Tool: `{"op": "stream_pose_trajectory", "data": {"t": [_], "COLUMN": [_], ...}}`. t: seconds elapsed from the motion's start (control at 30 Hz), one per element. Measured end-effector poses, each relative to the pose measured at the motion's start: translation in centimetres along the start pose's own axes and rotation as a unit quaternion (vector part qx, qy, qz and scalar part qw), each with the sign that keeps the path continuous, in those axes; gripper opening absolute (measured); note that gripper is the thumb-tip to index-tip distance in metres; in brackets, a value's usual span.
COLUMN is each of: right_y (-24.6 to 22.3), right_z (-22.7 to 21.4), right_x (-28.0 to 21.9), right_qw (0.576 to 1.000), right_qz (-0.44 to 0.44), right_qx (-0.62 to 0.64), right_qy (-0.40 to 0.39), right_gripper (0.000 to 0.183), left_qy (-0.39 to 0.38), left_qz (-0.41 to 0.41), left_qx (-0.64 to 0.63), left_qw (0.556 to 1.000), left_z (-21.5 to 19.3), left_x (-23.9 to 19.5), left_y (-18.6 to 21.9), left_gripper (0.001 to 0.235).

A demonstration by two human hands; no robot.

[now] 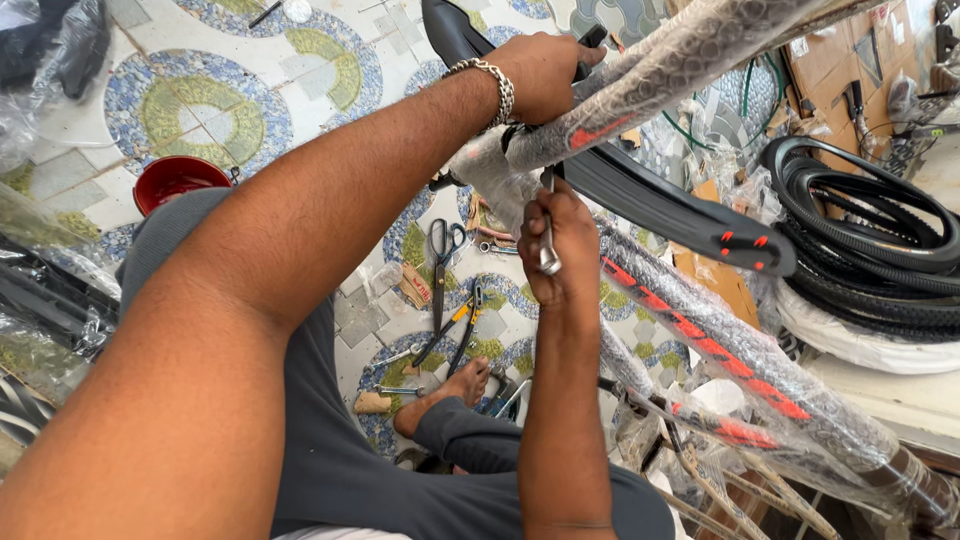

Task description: The person is assembling a bicycle, specifically tightening a bolt on the handlebar stem using a wrench. The bicycle frame is wrapped in protective bubble wrap, and various tools are scattered on the floor nearby.

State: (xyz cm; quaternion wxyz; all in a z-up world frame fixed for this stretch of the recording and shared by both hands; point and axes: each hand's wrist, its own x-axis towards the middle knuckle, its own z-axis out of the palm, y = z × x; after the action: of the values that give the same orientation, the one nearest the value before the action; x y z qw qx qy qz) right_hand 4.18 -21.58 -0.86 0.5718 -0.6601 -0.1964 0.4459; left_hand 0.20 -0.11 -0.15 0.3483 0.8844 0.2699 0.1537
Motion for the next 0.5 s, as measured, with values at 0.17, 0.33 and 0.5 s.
{"op": "stream_pose_trajectory", "data": {"t": [0.17, 0.33, 0.5], "right_y": [1.1, -1.0, 1.2], "right_z": [3.6, 0.3, 2.8], "right_x": [-1.7, -1.1, -1.1], "right_qw": [0.997, 0.954, 0.986], "right_qz": [-0.074, 0.057, -0.016], "right_qx": [-0.012, 0.285, 0.162], "right_qy": [0.024, -0.071, 0.042], "right_gripper": [0.042, 0.017, 0.049], "left_qy": [0.022, -0.049, 0.030], "left_qz": [0.012, 0.032, 0.172], "left_qx": [-0.005, -0.043, -0.090], "left_qw": [1.000, 0.997, 0.981], "left_z": [-1.1, -2.8, -2.0], "left_x": [-1.0, -3.3, -3.7], "left_y": [0.9, -0.1, -1.8], "left_gripper": [0.076, 0.085, 0.091]}}
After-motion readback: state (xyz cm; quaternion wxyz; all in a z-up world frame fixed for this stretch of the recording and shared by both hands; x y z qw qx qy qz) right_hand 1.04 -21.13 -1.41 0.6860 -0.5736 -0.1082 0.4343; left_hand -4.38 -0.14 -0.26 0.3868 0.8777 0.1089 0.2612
